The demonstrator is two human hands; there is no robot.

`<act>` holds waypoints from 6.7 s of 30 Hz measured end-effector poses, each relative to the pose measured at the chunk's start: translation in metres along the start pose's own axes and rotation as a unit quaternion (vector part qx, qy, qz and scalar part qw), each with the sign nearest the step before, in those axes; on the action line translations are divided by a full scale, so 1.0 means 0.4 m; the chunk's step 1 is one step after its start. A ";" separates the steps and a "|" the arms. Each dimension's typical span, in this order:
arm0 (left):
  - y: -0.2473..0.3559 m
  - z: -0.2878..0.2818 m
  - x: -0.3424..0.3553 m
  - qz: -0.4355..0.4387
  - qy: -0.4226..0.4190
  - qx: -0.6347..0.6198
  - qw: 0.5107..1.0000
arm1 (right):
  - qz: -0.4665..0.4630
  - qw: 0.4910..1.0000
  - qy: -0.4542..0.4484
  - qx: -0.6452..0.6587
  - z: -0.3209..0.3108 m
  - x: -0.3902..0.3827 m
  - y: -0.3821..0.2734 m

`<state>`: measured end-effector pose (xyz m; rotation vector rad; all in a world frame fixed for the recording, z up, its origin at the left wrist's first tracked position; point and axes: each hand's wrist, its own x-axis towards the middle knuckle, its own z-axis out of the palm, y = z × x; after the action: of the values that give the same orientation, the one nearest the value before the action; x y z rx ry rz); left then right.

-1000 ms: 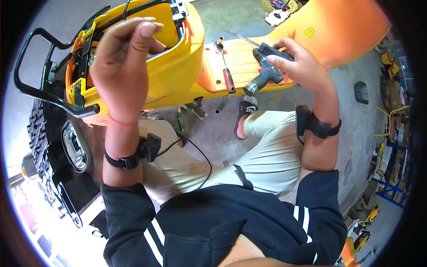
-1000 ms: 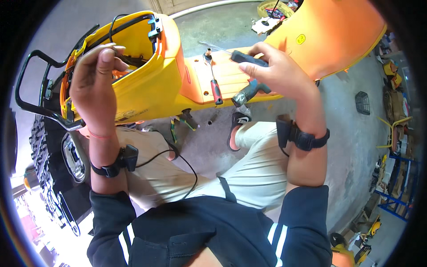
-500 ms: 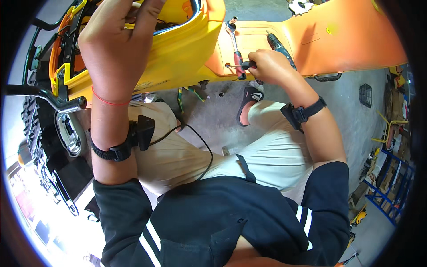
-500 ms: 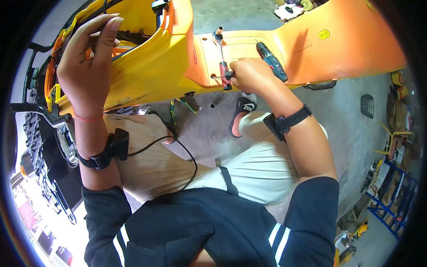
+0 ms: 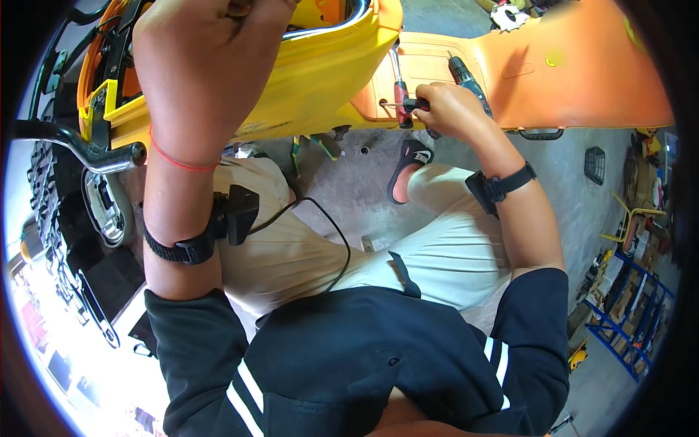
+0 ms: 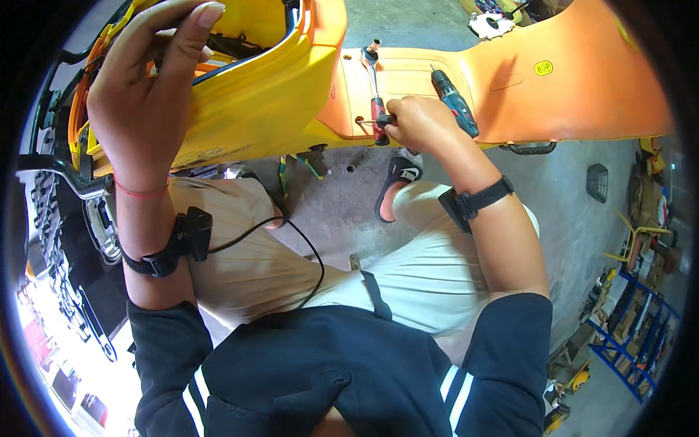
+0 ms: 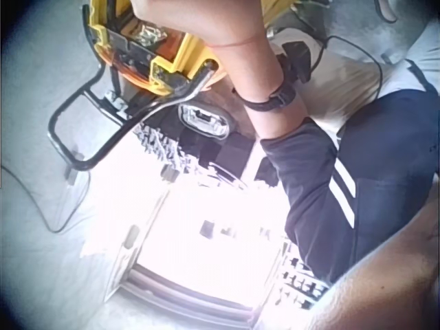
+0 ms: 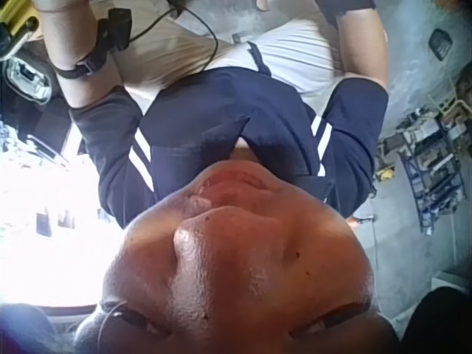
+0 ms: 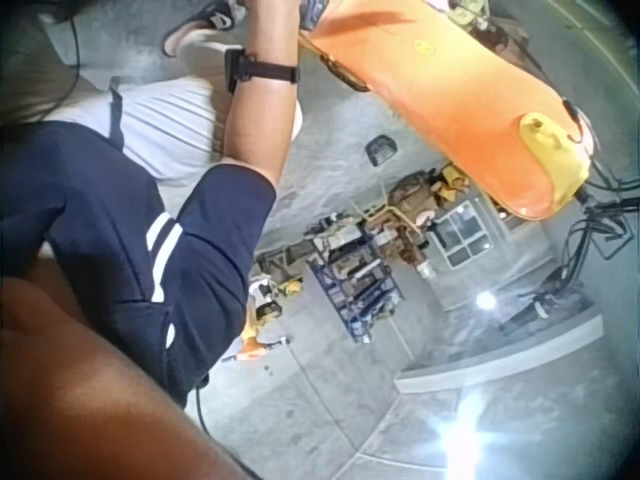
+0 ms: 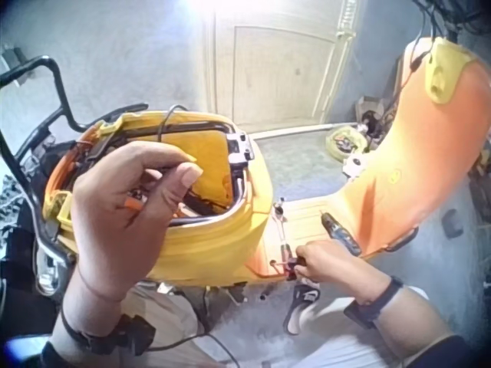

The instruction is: Using a screwdriver, ratchet, and electric drill to disassemble and repair components inside a yellow scooter.

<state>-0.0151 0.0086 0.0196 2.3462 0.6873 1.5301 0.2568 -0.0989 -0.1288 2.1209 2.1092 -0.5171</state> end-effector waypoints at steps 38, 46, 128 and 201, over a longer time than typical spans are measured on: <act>-0.023 -0.018 -0.006 -0.079 -0.009 -0.032 0.996 | -0.026 0.997 -0.062 -0.039 0.037 -0.011 0.012; -0.031 -0.019 -0.008 -0.056 -0.008 -0.022 0.998 | -0.120 0.985 0.069 -0.100 0.063 -0.018 0.014; 0.042 0.067 -0.021 -0.181 -0.079 -0.435 0.878 | -0.243 0.859 0.424 0.151 -0.350 -0.235 -0.083; 0.165 0.124 -0.054 0.098 -0.193 -0.034 0.976 | -0.047 0.699 0.149 0.698 -0.240 -0.228 -0.150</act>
<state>0.0391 -0.0569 0.0122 2.6127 0.3143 1.0883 0.2151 -0.1538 -0.0008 2.7092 2.1331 -2.6244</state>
